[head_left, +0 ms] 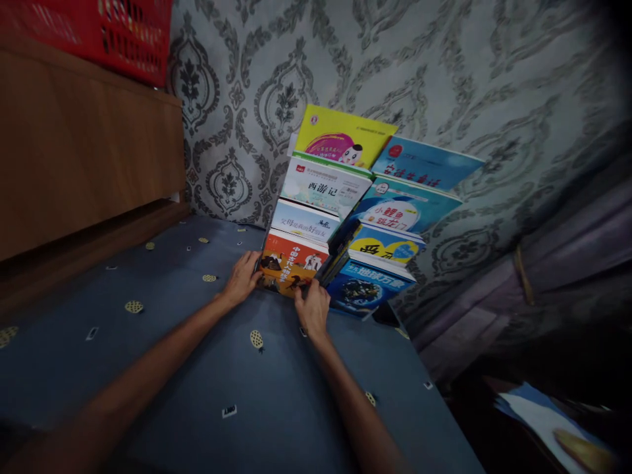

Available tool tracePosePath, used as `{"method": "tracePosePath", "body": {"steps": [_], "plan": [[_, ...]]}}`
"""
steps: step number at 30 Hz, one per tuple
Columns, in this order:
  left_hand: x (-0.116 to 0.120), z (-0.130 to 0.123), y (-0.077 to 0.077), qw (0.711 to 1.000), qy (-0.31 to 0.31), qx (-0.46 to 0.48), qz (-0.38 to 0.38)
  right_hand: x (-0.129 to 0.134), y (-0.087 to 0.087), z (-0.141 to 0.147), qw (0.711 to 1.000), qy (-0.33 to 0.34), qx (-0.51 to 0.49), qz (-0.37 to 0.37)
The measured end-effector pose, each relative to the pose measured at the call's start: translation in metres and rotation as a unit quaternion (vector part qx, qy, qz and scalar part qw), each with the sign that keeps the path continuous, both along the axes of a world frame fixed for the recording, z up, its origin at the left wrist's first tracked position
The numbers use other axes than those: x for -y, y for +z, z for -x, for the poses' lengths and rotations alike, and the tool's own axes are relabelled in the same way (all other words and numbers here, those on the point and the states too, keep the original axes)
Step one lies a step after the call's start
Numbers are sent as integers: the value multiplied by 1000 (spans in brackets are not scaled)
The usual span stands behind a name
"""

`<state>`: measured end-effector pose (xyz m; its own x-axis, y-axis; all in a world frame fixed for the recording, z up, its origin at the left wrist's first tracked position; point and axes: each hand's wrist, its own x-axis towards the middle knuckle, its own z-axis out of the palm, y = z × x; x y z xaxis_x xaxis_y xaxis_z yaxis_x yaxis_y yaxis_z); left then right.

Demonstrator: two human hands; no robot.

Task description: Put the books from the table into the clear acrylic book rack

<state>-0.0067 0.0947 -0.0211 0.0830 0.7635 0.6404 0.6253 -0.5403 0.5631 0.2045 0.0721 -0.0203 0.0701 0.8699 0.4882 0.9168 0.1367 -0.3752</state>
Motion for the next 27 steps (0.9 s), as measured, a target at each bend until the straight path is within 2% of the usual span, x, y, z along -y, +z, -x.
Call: {"method": "tracePosePath", "body": {"steps": [5,8,13,15,18,22,27], "plan": [[0,0,-1,1000,1,-2,5,-1,0,-4,1000,17,-11,9],[0,0,4,1000,2,12,-9,-2,1,-4,998,41,-53,19],[-4,-3,32,997,5,43,-62,-7,10,-3,980,83,-161,-86],[-6,-6,44,996,7,62,-66,-10,20,-1,972,91,-184,-116],[-8,-11,55,994,10,83,-64,-13,39,4,963,99,-219,-123],[-8,-17,55,993,20,101,-59,-13,53,13,952,107,-267,-104],[-10,-18,52,991,16,119,-57,-11,54,15,940,115,-304,-108]]}}
